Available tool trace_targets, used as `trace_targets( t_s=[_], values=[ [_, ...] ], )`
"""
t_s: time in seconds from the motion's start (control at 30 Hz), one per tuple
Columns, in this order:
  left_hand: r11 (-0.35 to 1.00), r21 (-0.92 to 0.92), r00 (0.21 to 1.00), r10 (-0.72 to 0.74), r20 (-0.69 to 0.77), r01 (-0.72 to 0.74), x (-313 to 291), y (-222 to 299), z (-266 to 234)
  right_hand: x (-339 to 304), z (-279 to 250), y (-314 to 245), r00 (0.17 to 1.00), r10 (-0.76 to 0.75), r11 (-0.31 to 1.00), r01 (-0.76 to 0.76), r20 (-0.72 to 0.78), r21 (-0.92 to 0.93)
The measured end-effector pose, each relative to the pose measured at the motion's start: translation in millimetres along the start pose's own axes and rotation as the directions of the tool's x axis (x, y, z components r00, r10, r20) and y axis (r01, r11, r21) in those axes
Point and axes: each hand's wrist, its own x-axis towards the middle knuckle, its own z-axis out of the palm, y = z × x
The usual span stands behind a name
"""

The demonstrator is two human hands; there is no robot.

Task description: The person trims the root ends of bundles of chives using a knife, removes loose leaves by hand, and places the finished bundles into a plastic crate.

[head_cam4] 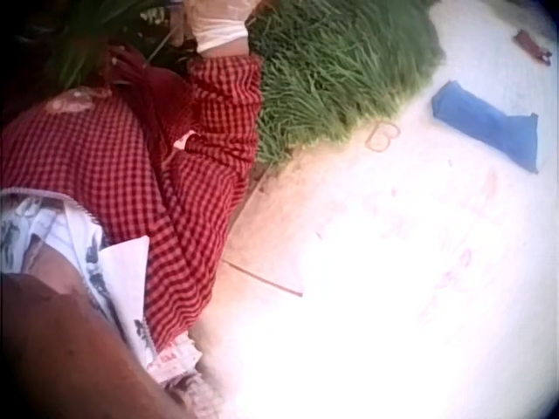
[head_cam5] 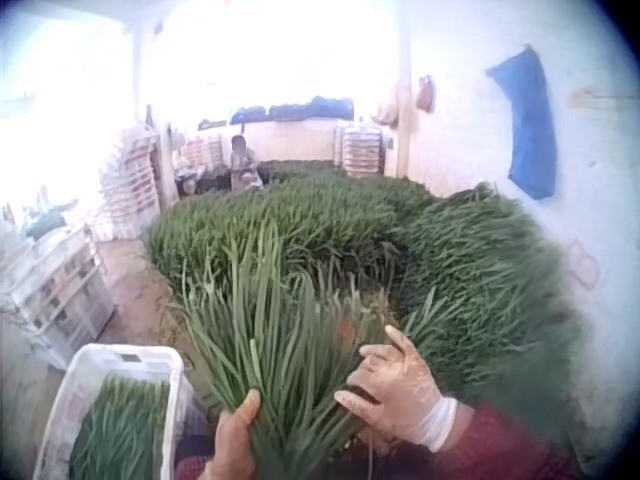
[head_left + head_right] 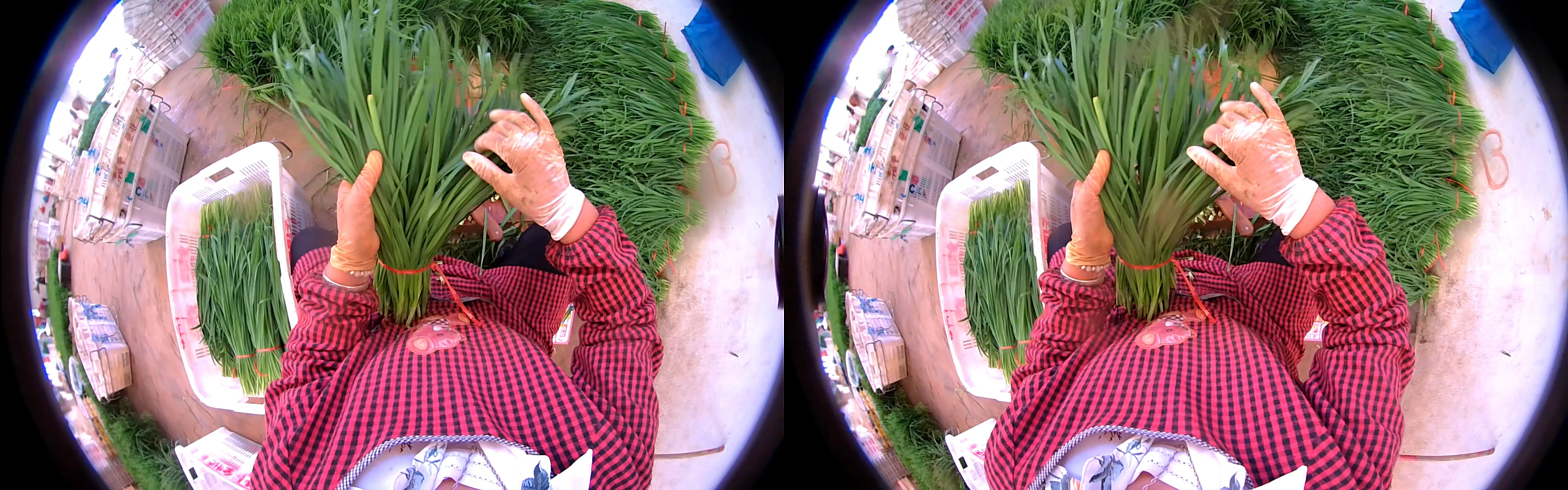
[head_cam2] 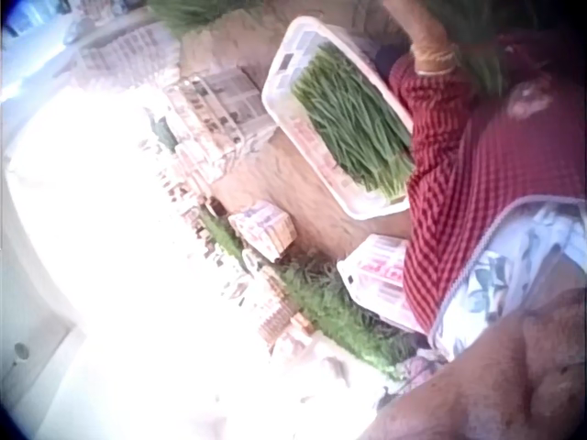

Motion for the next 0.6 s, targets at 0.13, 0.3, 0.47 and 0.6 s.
trace_targets(
  t_s=[0.13, 0.3, 0.47, 0.6],
  values=[
    [0.998, 0.015, 0.997, 0.065, -0.030, -0.065, 0, -8, 12, 24, -2, -15, 0.959, -0.010, 0.974, 0.073, -0.282, 0.214],
    [0.997, 0.031, 0.997, 0.072, -0.007, -0.072, -1, -12, 15, 39, 19, -56, 0.960, 0.254, 0.755, -0.120, -0.118, 0.644],
    [0.997, 0.042, 0.997, 0.071, 0.006, -0.071, -5, -18, 20, 49, 53, -42, 0.876, 0.474, 0.578, -0.384, 0.086, 0.720],
    [0.996, 0.021, 0.996, 0.085, -0.019, -0.085, -2, -20, 12, 52, 53, -43, 0.879, 0.419, 0.527, -0.441, 0.230, 0.726]
  ],
)
